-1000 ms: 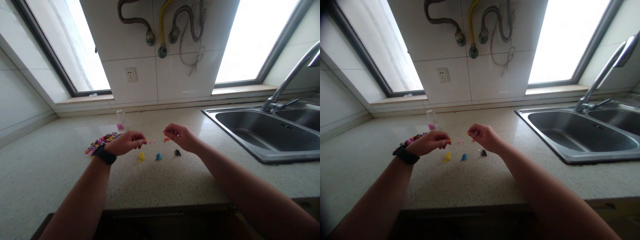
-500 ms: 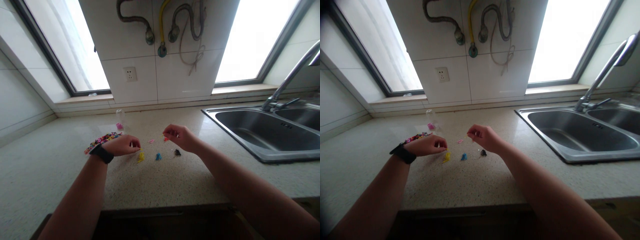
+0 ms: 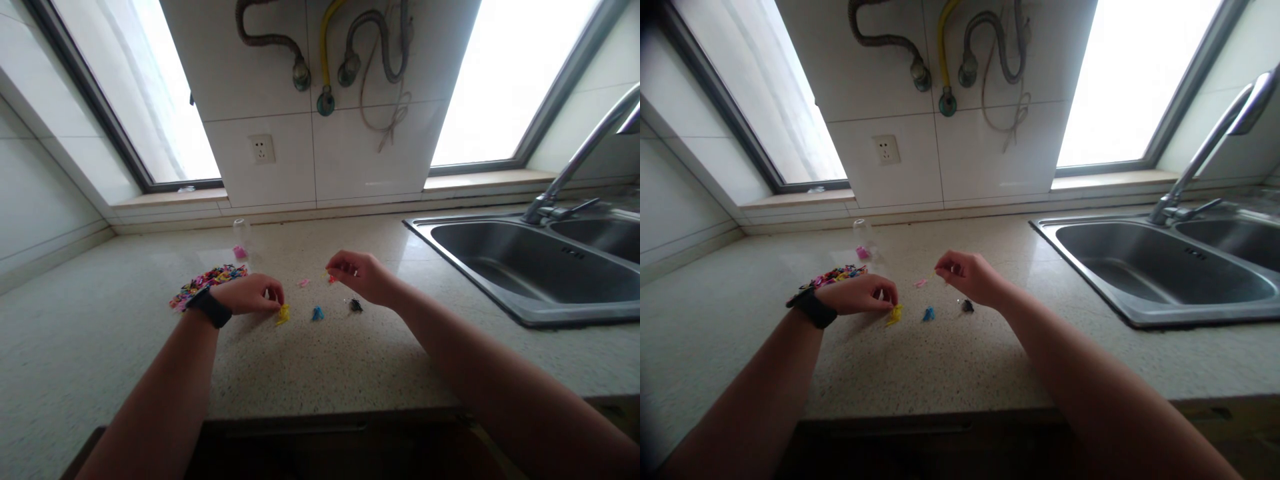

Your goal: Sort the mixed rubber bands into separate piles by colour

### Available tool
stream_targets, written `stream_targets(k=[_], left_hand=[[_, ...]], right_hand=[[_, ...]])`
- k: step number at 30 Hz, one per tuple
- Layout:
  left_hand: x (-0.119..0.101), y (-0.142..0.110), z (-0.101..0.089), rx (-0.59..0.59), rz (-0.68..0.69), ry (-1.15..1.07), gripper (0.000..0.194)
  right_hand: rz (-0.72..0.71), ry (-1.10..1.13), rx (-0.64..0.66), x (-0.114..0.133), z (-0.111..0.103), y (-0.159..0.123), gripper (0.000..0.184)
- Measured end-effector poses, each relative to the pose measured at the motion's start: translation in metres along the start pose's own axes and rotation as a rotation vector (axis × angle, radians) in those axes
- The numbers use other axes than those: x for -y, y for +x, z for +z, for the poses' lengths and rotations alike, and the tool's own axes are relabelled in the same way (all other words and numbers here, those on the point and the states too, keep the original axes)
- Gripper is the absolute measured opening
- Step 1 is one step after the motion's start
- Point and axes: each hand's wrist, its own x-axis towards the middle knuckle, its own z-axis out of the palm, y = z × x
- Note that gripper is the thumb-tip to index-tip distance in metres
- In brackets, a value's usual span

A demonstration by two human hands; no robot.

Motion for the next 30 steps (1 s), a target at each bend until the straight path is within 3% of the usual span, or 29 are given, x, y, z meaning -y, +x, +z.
stream_targets(k=[8,17,26,30], left_hand=[[-0.001,0.002,0.003,-0.033,0.016,0.007,0.026],[0.015,0.019,0.018,-0.247,0.065,0.070,0.028],[0.018,0.024,0.024,-0.269,0.067,0.020,0.029],[0.018,0.024,0.023,-0.260,0.063,0.027,0.029]], right_hand=[[0.011,0.013,0.001,0.001,0.000,0.000,0.020],[0.072,0.253,-0.074,0.007,0.001,0.004,0.021],[0.128,0.485,-0.091,0.042,-0.001,-0.001,0.023],[0.110,0.578,-0.095,0.045,-0.001,-0.002,0.024]])
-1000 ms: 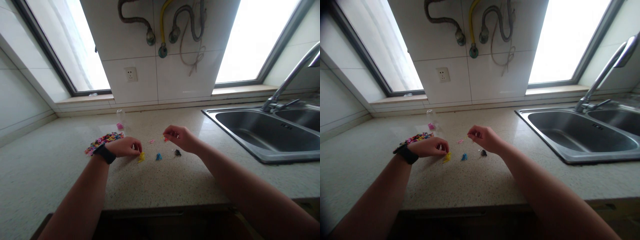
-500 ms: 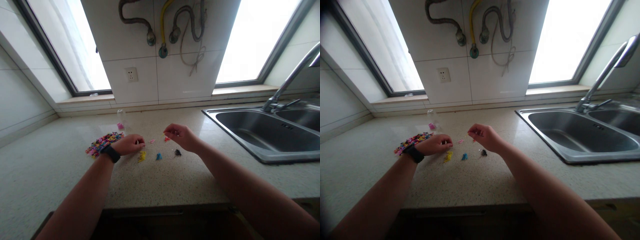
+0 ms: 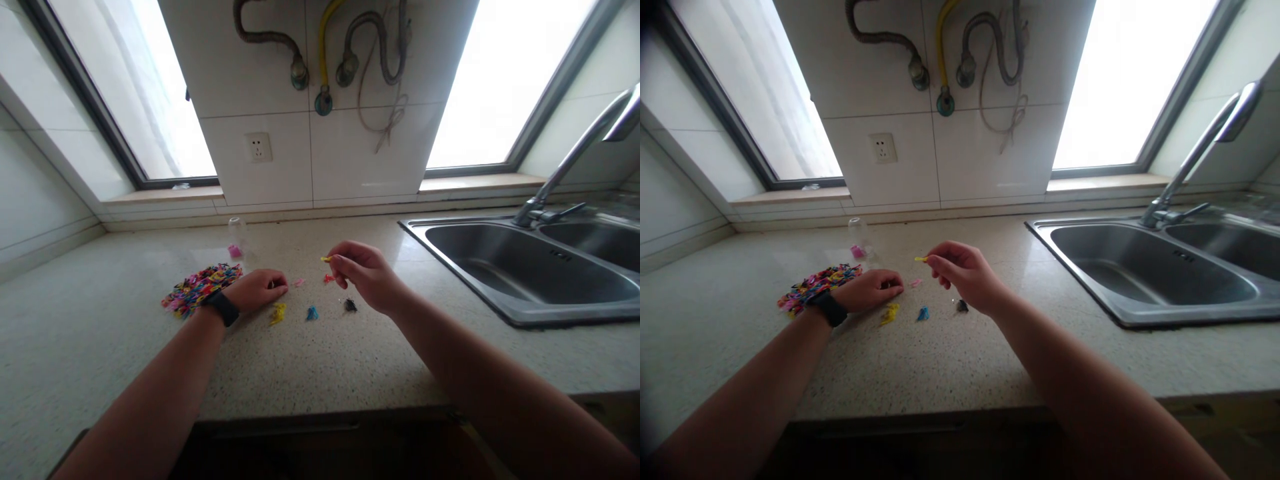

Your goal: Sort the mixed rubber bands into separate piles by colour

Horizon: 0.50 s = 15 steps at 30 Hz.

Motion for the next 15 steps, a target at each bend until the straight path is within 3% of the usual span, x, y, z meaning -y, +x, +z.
stream_targets(k=[15], left_hand=[[-0.0009,-0.0010,-0.0002,0.023,-0.011,0.031,0.028]], right_hand=[[-0.003,0.082,-0.021,-0.0067,-0.0062,0.0023,0.023]])
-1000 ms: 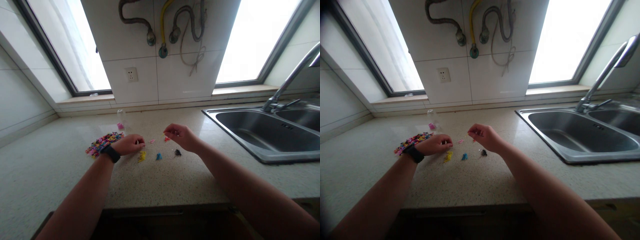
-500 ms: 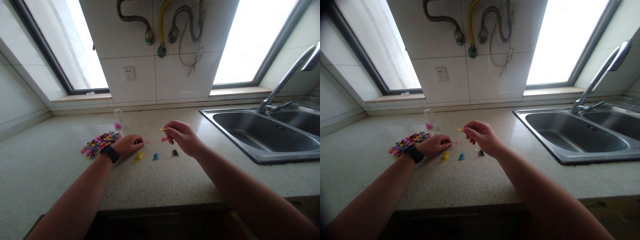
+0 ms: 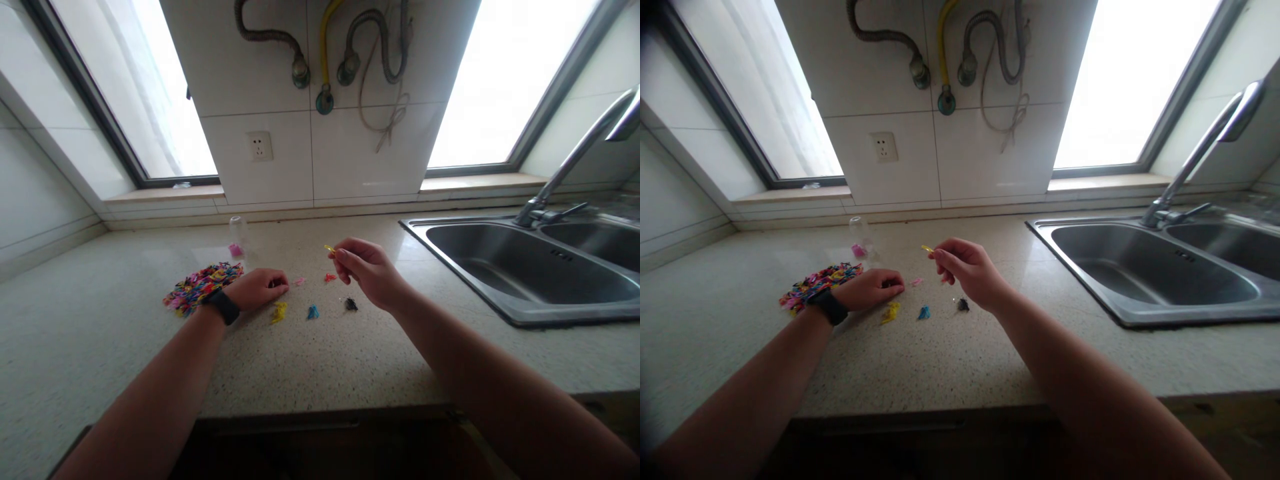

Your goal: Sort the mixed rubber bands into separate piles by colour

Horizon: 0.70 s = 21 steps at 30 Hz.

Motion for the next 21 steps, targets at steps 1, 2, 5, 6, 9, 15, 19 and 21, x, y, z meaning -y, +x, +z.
stream_targets(k=[1,2,5,6,9,15,19,21], left_hand=[[0.001,0.000,0.000,0.002,-0.001,0.005,0.028],[0.002,0.000,0.001,0.002,-0.002,0.009,0.027],[0.003,0.000,0.001,-0.001,0.000,0.014,0.027],[0.003,0.000,0.001,-0.001,0.001,0.016,0.027],[0.003,0.000,0.000,-0.024,-0.019,0.027,0.028],[0.007,0.001,-0.003,-0.132,-0.089,0.072,0.030],[0.009,0.002,-0.003,-0.189,-0.115,0.093,0.029],[0.011,0.003,-0.002,-0.210,-0.124,0.102,0.029]], right_hand=[[-0.005,0.007,-0.003,-0.001,0.000,0.000,0.022],[-0.008,0.010,-0.005,-0.001,0.000,0.000,0.022],[-0.011,0.007,-0.005,-0.003,-0.001,0.001,0.020],[-0.013,0.004,-0.004,-0.004,-0.001,0.001,0.020],[-0.025,-0.024,-0.004,-0.004,-0.001,0.001,0.019],[-0.038,-0.231,0.024,-0.005,0.002,0.000,0.021],[-0.058,-0.479,0.089,-0.012,0.012,-0.001,0.021],[-0.070,-0.603,0.129,-0.017,0.019,-0.002,0.021]])
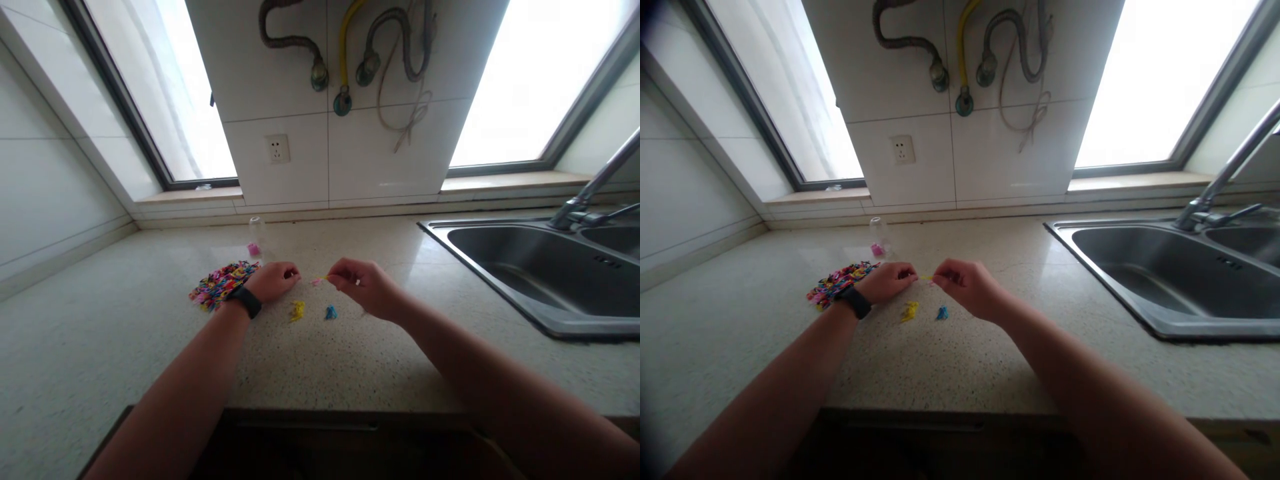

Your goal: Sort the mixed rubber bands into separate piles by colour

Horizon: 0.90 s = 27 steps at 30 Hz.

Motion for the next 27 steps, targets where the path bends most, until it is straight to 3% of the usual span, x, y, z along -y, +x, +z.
stream_targets(k=[5,9,19,27], left_hand=[[0.004,0.002,0.003,-0.033,-0.007,0.018,0.028],[0.005,0.002,0.004,-0.029,0.003,0.018,0.028],[0.008,0.002,0.005,-0.037,0.005,0.012,0.026],[0.007,0.000,0.001,-0.032,-0.016,0.014,0.028]], right_hand=[[-0.097,-0.371,0.140,-0.005,0.020,0.004,0.014],[-0.161,-0.541,0.249,-0.010,0.033,0.008,0.014],[-0.248,-0.694,0.331,-0.009,0.047,0.011,0.016],[-0.197,-0.666,0.271,-0.020,0.031,0.010,0.023]])
